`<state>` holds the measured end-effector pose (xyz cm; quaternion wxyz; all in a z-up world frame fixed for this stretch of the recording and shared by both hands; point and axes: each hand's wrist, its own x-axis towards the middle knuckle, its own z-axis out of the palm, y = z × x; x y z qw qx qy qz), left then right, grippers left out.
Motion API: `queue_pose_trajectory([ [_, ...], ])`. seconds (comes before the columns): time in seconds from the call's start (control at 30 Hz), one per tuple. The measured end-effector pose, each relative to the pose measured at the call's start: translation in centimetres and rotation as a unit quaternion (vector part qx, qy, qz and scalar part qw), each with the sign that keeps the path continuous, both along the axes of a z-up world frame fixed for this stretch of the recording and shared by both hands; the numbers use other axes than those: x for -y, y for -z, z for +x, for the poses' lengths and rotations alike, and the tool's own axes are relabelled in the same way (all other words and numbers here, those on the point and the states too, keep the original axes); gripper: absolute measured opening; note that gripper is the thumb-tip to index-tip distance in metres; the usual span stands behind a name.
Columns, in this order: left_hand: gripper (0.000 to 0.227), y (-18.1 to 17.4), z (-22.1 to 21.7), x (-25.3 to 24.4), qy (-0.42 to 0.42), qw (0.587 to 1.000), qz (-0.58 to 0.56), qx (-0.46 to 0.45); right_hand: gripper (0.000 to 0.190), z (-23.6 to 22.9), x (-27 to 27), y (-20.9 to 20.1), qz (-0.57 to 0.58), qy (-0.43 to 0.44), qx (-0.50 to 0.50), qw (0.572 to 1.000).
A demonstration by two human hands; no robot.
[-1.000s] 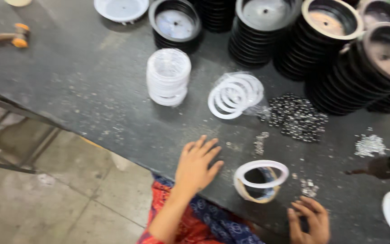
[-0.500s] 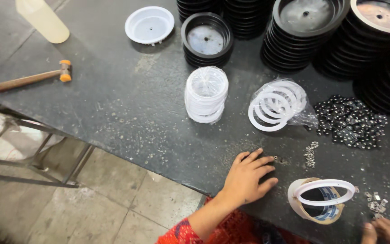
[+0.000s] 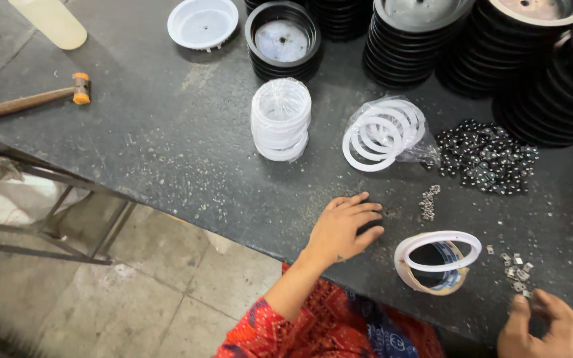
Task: The person assembles white plastic rings by inserting small metal pieces into pre-drilled holes and securing them with a green power drill. They repeatedly pick up rings, align metal inserts, and tighten them in place on a workbench.
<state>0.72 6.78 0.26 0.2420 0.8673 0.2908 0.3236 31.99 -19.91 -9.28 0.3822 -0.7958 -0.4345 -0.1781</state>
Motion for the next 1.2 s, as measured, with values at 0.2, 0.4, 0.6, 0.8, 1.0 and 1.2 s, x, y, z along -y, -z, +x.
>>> queue_pose_trajectory([
  [0.2,0.023,-1.5,0.3,0.1,-0.009,1.000,-0.005,-0.006,0.018,-3.4,-1.2,-5.4,0.071,-0.011,-0.020,0.997],
  [0.4,0.013,-1.9,1.3,-0.8,-0.025,0.999,0.010,0.035,0.020,-4.1,-3.2,-8.5,0.066,-0.048,-0.064,0.995],
  [0.6,0.014,-1.6,1.0,-0.3,-0.033,0.999,0.019,-0.007,0.017,-3.2,-4.0,-10.9,0.191,-0.040,-0.338,0.921],
  [0.8,0.014,-1.5,0.8,-0.4,-0.024,1.000,0.015,-0.008,0.016,-2.2,-6.2,-14.2,-0.009,-0.103,-0.110,0.989],
  [1.0,0.016,-1.4,0.8,-0.6,-0.020,1.000,0.008,-0.014,0.016,-1.3,-9.6,-15.0,-0.079,-0.122,-0.069,0.987],
  [1.2,0.015,-1.5,0.7,-0.6,-0.018,1.000,0.004,-0.010,0.012,-0.7,-11.5,-13.3,-0.153,-0.073,-0.038,0.985],
])
